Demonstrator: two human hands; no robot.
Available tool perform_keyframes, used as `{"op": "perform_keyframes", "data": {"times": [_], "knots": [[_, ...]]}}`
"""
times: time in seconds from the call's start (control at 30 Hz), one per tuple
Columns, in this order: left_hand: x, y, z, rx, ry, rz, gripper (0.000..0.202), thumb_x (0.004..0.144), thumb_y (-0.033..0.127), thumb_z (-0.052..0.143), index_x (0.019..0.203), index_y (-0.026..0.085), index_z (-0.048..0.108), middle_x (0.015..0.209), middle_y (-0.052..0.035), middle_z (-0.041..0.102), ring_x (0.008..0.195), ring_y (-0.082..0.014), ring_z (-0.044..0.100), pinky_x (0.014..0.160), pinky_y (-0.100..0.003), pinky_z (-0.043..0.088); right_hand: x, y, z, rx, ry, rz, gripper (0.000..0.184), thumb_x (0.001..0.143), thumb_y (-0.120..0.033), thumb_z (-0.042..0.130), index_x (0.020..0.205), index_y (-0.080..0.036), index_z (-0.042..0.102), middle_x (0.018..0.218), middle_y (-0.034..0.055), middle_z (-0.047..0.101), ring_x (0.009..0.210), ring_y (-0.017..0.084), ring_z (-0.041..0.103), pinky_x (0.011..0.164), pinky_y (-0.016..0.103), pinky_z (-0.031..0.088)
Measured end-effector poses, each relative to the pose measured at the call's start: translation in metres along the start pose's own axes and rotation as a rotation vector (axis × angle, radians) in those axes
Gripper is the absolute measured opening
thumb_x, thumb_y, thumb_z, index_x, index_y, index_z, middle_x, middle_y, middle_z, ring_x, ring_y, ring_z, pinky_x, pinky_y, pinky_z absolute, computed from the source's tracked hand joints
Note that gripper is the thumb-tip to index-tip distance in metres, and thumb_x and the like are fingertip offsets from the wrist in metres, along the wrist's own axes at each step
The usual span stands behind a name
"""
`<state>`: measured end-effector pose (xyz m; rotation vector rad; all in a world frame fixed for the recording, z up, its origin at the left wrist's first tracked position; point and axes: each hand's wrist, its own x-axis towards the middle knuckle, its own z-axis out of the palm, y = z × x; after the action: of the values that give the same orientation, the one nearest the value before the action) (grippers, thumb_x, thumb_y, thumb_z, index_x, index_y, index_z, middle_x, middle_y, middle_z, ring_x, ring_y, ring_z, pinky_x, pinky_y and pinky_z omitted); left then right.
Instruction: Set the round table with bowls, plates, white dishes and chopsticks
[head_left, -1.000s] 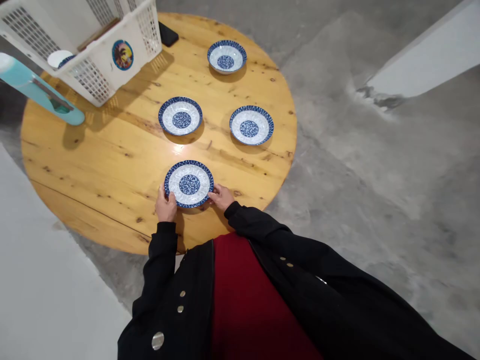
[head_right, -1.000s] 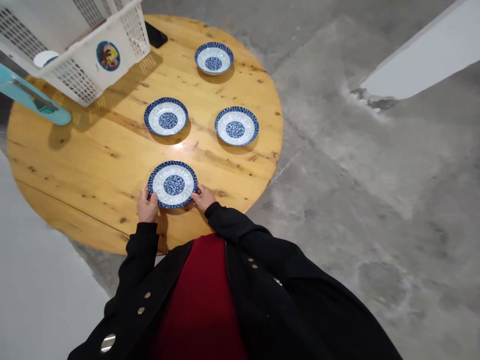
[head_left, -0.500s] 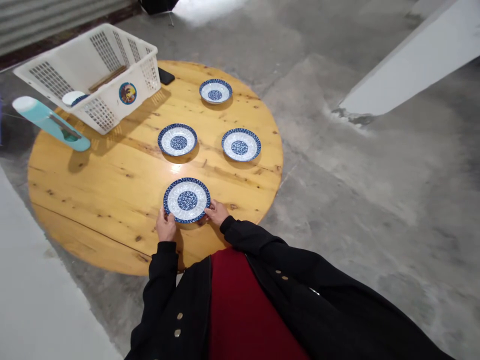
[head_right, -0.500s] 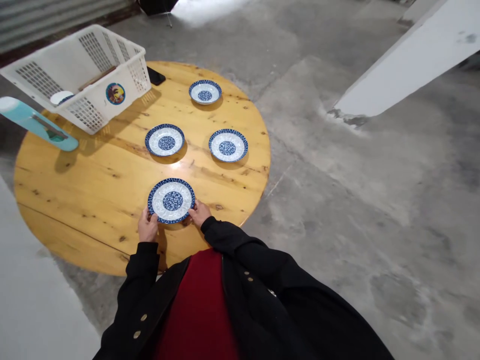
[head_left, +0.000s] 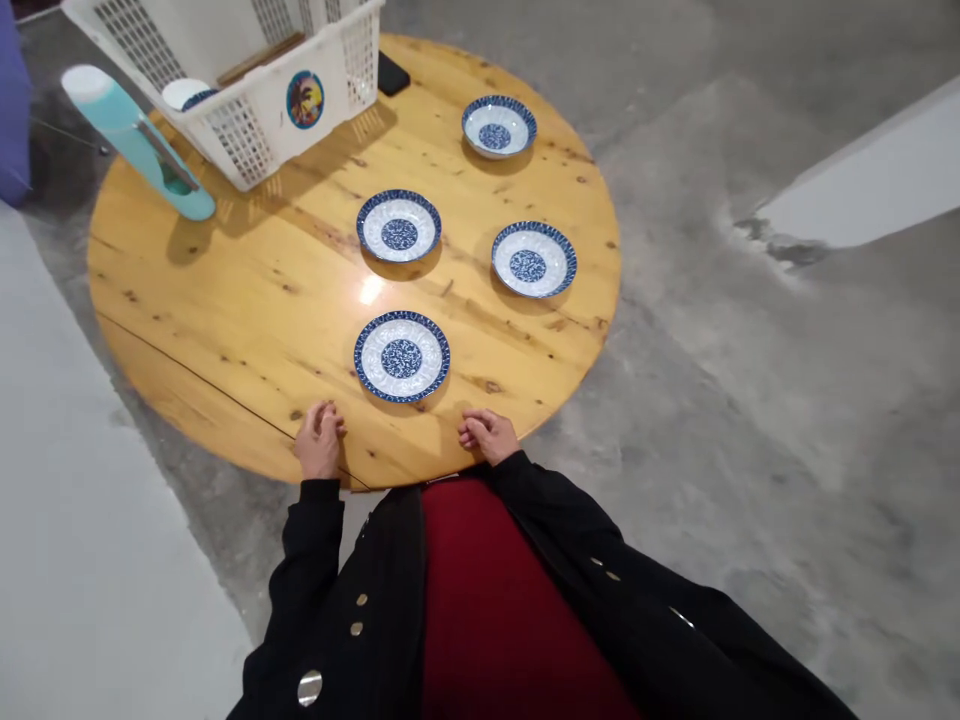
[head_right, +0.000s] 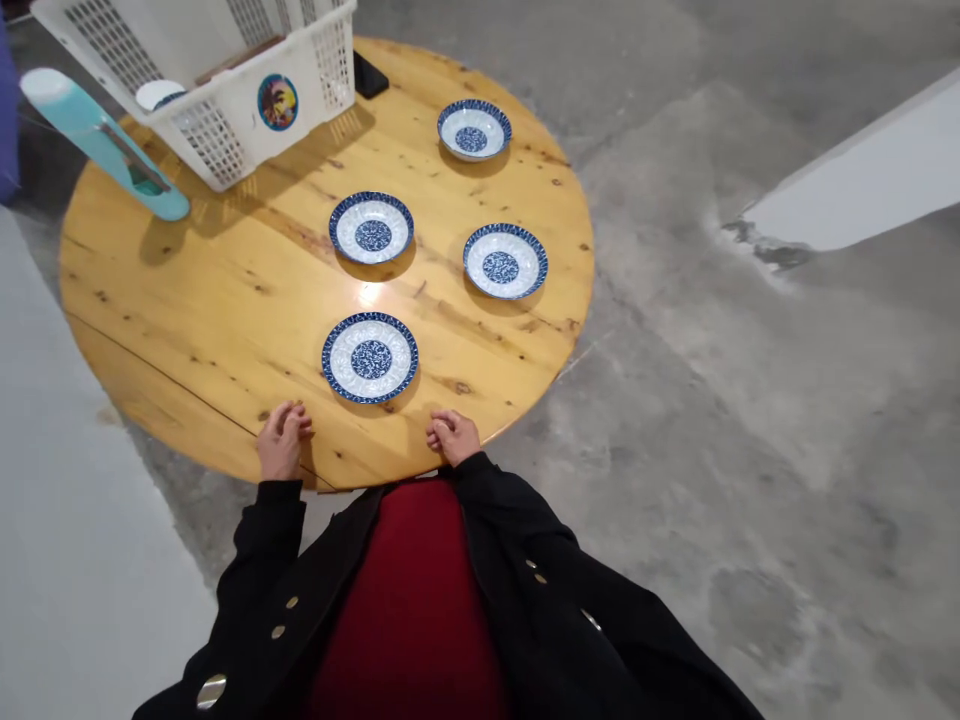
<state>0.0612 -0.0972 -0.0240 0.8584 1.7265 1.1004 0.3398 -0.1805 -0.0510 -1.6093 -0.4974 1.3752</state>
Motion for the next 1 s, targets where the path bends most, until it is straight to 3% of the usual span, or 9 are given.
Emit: {"op": "perform_keyframes", "data": {"times": [0.17, 0.3, 0.47, 0.6, 0.7, 0.83, 1.0], "knots": [[-0.023, -0.006, -0.03, -0.033, 0.136, -0.015, 0.038, 0.074, 0.037, 0.065, 0.103, 0.013, 0.067, 0.092, -0.0078, 0.071, 0.07, -0.0119, 0.067, 0.061, -0.023, 0.056, 0.004, -0.01, 0.003, -0.035, -0.064, -0.056, 0.04, 0.062, -0.048, 0.07, 0.087, -0.018, 0.059, 0.063, -0.0005, 0.065, 0.05, 0.012, 0.061, 0.045, 0.023, 0.05], [-0.056, -0.016, -0.035, -0.056, 0.22, -0.037, 0.039, 0.073, 0.037, 0.063, 0.102, 0.011, 0.067, 0.093, -0.0097, 0.072, 0.071, -0.0129, 0.068, 0.062, -0.025, 0.057, 0.002, -0.017, -0.007, -0.087, -0.14, -0.082, 0.04, 0.063, -0.048, 0.069, 0.088, -0.018, 0.061, 0.066, 0.0001, 0.067, 0.053, 0.013, 0.063, 0.048, 0.024, 0.052], [-0.106, -0.033, -0.024, -0.068, 0.2, -0.109, 0.044, 0.074, 0.041, 0.062, 0.104, 0.009, 0.068, 0.094, -0.0131, 0.073, 0.073, -0.0155, 0.07, 0.065, -0.028, 0.058, -0.009, -0.01, -0.05, -0.109, -0.109, -0.086, 0.041, 0.064, -0.048, 0.07, 0.09, -0.018, 0.062, 0.069, 0.0014, 0.069, 0.055, 0.014, 0.066, 0.051, 0.027, 0.056], [-0.144, -0.041, -0.01, -0.04, 0.155, -0.128, 0.046, 0.076, 0.044, 0.063, 0.106, 0.009, 0.068, 0.099, -0.0146, 0.074, 0.079, -0.017, 0.07, 0.067, -0.028, 0.056, -0.023, 0.006, -0.093, -0.115, -0.055, -0.066, 0.04, 0.064, -0.047, 0.071, 0.089, -0.017, 0.063, 0.068, 0.0026, 0.07, 0.055, 0.015, 0.066, 0.051, 0.028, 0.056], [-0.171, -0.043, -0.004, -0.036, 0.135, -0.173, 0.047, 0.074, 0.045, 0.065, 0.105, 0.01, 0.069, 0.099, -0.0148, 0.074, 0.078, -0.0169, 0.069, 0.065, -0.027, 0.055, -0.035, 0.019, -0.112, -0.125, -0.039, -0.027, 0.041, 0.062, -0.046, 0.071, 0.088, -0.016, 0.064, 0.067, 0.0033, 0.069, 0.054, 0.015, 0.066, 0.051, 0.028, 0.056], [-0.205, -0.048, -0.003, -0.019, 0.136, -0.214, 0.049, 0.072, 0.046, 0.069, 0.105, 0.01, 0.069, 0.099, -0.0146, 0.074, 0.078, -0.0168, 0.068, 0.065, -0.027, 0.054, -0.046, 0.034, -0.116, -0.1, -0.077, 0.005, 0.04, 0.062, -0.045, 0.069, 0.088, -0.016, 0.064, 0.067, 0.0035, 0.069, 0.053, 0.015, 0.065, 0.05, 0.028, 0.055], [-0.242, -0.06, -0.009, 0.007, 0.148, -0.24, 0.053, 0.073, 0.051, 0.07, 0.107, 0.01, 0.069, 0.1, -0.0153, 0.074, 0.079, -0.0175, 0.069, 0.066, -0.028, 0.055, -0.055, 0.049, -0.098, -0.127, -0.212, 0.052, 0.038, 0.062, -0.046, 0.067, 0.087, -0.017, 0.063, 0.066, 0.0026, 0.069, 0.053, 0.015, 0.065, 0.048, 0.026, 0.053]]}}
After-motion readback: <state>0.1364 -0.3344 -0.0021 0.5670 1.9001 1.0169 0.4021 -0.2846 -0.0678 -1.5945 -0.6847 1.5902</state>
